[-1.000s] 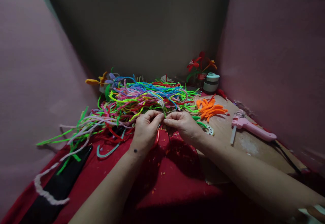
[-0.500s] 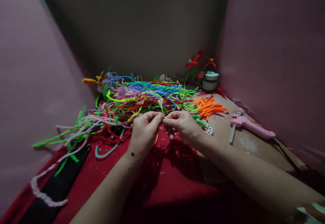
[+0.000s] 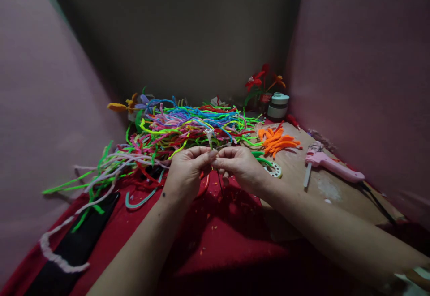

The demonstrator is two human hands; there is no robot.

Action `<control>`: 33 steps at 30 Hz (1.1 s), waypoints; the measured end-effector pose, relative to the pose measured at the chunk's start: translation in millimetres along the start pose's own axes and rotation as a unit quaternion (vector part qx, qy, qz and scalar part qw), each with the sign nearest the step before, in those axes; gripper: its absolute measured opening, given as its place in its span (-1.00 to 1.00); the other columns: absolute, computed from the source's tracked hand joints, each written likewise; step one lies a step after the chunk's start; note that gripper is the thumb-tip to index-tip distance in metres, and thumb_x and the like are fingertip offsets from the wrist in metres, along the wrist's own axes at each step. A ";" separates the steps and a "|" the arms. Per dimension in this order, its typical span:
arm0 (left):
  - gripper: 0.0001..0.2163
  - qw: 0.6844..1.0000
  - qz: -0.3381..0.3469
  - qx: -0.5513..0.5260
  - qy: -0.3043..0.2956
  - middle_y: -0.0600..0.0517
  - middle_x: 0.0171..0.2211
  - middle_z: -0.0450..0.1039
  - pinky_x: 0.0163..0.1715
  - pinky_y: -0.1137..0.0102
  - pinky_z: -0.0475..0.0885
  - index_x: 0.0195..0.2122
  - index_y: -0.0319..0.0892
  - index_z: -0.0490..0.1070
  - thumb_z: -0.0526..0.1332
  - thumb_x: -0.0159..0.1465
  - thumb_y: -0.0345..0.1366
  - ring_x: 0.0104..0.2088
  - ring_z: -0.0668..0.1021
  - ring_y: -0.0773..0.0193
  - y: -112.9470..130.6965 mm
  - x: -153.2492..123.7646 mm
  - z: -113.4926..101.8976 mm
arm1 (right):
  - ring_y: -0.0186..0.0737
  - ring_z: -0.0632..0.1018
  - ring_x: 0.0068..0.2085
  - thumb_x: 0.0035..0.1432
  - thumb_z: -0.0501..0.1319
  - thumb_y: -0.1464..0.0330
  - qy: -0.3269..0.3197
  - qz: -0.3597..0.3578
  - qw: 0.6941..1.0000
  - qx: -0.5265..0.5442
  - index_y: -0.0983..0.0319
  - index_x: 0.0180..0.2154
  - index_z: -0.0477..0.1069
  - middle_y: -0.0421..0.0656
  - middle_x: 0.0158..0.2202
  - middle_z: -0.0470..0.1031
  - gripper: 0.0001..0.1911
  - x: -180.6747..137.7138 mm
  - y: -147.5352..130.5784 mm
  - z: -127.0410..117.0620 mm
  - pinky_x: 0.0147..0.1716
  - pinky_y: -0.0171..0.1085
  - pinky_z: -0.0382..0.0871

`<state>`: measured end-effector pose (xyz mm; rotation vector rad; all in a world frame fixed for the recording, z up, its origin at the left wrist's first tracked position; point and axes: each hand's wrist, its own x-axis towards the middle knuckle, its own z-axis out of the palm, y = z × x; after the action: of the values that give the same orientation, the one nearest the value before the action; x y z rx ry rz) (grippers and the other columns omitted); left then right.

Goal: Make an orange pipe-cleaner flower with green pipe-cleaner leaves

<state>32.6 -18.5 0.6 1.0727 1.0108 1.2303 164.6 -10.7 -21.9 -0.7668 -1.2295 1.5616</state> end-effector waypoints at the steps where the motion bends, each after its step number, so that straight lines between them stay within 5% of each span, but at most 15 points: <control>1: -0.82 1.000 -0.004 -0.012 -0.009 0.09 -0.64 0.33 -0.58 0.52 0.26 -0.52 -0.30 0.42 0.36 -0.07 -0.31 -0.63 0.37 0.46 1.2 0.4 -0.6 | -0.49 0.30 -0.69 -0.16 0.34 0.26 -0.031 0.013 0.999 0.005 0.33 -0.58 0.39 -0.28 -0.67 0.33 -0.74 -0.1 -0.7 -0.9 -0.72 -0.43 0.18; 5: -0.82 0.999 -0.001 -0.029 -0.034 0.11 -0.67 0.29 -0.62 0.51 0.24 -0.57 -0.30 0.40 0.34 -0.04 -0.30 -0.67 0.34 0.46 2.5 0.9 -1.3 | -0.47 0.32 -0.70 -0.11 0.31 0.27 -0.110 0.014 0.994 0.023 0.34 -0.57 0.43 -0.23 -0.64 0.40 -0.76 0.0 -0.5 -2.2 -0.71 -0.41 0.20; 16: -0.84 0.994 0.083 0.064 0.032 0.06 -0.51 0.48 -0.44 0.50 0.33 -0.46 -0.27 0.51 0.33 0.00 -0.27 -0.48 0.44 0.39 -6.6 -5.7 7.3 | -0.48 0.25 -0.74 -0.20 0.36 0.27 -0.005 -0.014 0.999 0.032 0.29 -0.66 0.30 -0.33 -0.74 0.27 -0.70 1.7 13.8 2.4 -0.78 -0.42 0.19; 25: -0.82 0.997 0.052 0.059 0.004 0.05 -0.52 0.46 -0.45 0.49 0.34 -0.47 -0.29 0.50 0.33 -0.02 -0.25 -0.49 0.45 0.37 -8.3 -1.5 4.9 | -0.48 0.25 -0.74 -0.21 0.36 0.31 0.020 0.002 0.999 0.046 0.25 -0.62 0.23 -0.37 -0.74 0.24 -0.70 0.7 17.7 6.2 -0.77 -0.42 0.15; 30: -0.83 0.995 0.069 0.066 -0.019 0.06 -0.54 0.42 -0.48 0.52 0.34 -0.48 -0.28 0.45 0.30 0.03 -0.25 -0.53 0.44 0.42 16.4 7.2 1.8 | -0.48 0.36 -0.63 -0.23 0.38 0.34 -0.014 -0.021 0.999 0.021 0.29 -0.47 0.37 -0.29 -0.54 0.40 -0.74 7.0 -1.3 -7.0 -0.65 -0.42 0.26; 33: -0.84 0.994 0.073 0.065 -0.043 0.04 -0.53 0.41 -0.57 0.53 0.33 -0.48 -0.28 0.43 0.30 0.01 -0.27 -0.58 0.43 0.43 42.2 15.8 0.8 | -0.44 0.39 -0.59 -0.17 0.34 0.33 0.044 -0.062 0.996 0.044 0.30 -0.46 0.36 -0.26 -0.56 0.41 -0.77 13.7 -23.9 -23.6 -0.63 -0.41 0.26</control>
<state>25.9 -1.6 41.9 1.3104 0.9703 1.2373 188.4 10.7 -4.9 -0.6836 -1.1160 1.4554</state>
